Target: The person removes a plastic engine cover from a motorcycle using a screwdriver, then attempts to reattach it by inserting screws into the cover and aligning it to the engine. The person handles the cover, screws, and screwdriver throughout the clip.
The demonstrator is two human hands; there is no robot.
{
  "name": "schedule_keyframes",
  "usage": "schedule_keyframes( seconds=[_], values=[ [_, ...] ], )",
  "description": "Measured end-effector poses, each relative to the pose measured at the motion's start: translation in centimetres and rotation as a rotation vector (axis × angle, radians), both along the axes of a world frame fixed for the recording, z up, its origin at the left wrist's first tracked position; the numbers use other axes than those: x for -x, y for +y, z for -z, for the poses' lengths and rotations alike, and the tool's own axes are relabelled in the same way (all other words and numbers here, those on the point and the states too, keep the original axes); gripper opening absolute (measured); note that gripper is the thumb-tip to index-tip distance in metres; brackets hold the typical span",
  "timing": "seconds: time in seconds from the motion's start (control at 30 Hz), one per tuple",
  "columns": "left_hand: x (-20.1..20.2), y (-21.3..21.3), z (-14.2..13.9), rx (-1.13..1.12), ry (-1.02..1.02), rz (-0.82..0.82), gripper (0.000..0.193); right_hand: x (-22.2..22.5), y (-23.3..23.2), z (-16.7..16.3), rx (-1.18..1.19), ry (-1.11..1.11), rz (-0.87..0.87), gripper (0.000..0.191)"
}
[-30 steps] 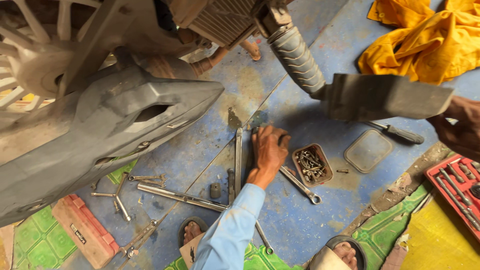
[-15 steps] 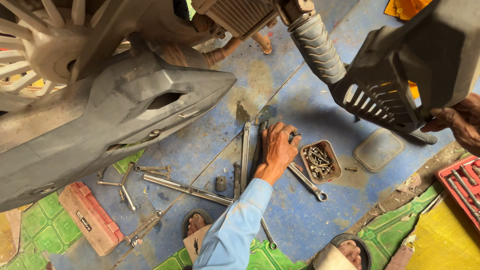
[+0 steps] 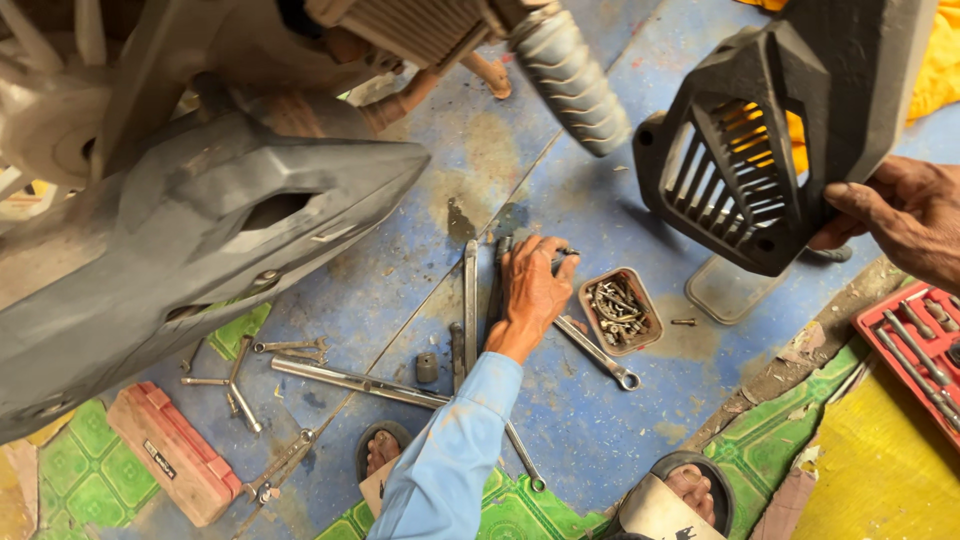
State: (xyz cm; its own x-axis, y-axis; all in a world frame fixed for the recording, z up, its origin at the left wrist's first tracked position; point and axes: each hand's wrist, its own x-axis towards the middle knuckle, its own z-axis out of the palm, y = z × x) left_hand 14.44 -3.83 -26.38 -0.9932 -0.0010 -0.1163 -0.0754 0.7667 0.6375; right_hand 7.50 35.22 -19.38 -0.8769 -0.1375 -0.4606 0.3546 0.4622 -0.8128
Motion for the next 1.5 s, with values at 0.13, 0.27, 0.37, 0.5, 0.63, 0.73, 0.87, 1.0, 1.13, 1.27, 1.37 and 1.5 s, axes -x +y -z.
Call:
schedule_keyframes(
  seconds=[0.13, 0.27, 0.37, 0.5, 0.63, 0.73, 0.87, 1.0, 1.13, 1.27, 1.37, 1.5],
  values=[
    [0.7, 1.1, 0.3, 0.022, 0.008, 0.008, 0.024, 0.1, 0.6, -0.8, -0.222, -0.028, 0.007, 0.030],
    [1.6, 2.2, 0.3, 0.016, -0.045, 0.008, 0.024, 0.4, 1.5, -0.8, -0.260, -0.027, 0.020, 0.032],
    [2.3, 3.0, 0.1, 0.017, -0.138, -0.012, 0.026, 1.0, 2.5, -0.4, -0.288, -0.027, -0.001, 0.038],
    [3.6, 4.7, 0.0, -0.014, -0.019, -0.058, 0.037, 1.5, 4.1, 0.4, -0.258, -0.028, -0.006, 0.040],
    [5.3, 6.8, 0.3, -0.017, 0.093, 0.024, 0.043, 2.5, 5.5, 1.3, -0.224, -0.051, -0.006, 0.042],
    [6.1, 8.3, 0.5, 0.031, 0.082, 0.103, 0.033, 3.1, 6.4, 1.7, -0.202, -0.040, -0.008, 0.043],
    [7.1, 9.7, 1.2, -0.019, -0.075, 0.039, 0.027, 4.4, 7.4, 2.7, -0.267, -0.147, -0.005, 0.042],
    [7.7, 10.3, 1.9, -0.096, -0.076, -0.061, 0.031, 4.8, 8.7, 4.1, -0.077, -0.168, 0.039, 0.035],
    [8.3, 10.7, 2.1, -0.086, -0.135, -0.105, 0.034, 5.2, 9.3, 5.9, 0.171, -0.249, 0.147, 0.029],
    [8.7, 11.5, 1.7, -0.086, -0.098, -0.115, 0.037, 5.2, 10.4, 7.1, 0.324, -0.302, 0.199, 0.023],
    [9.1, 12.1, 1.2, -0.253, -0.120, -0.157, 0.043, 5.2, 11.0, 7.8, 0.433, -0.310, 0.213, 0.023],
    [9.8, 12.2, -0.2, -0.651, -0.242, -0.178, 0.055, 4.8, 11.2, 7.5, 0.448, -0.263, 0.157, 0.029]
  ],
)
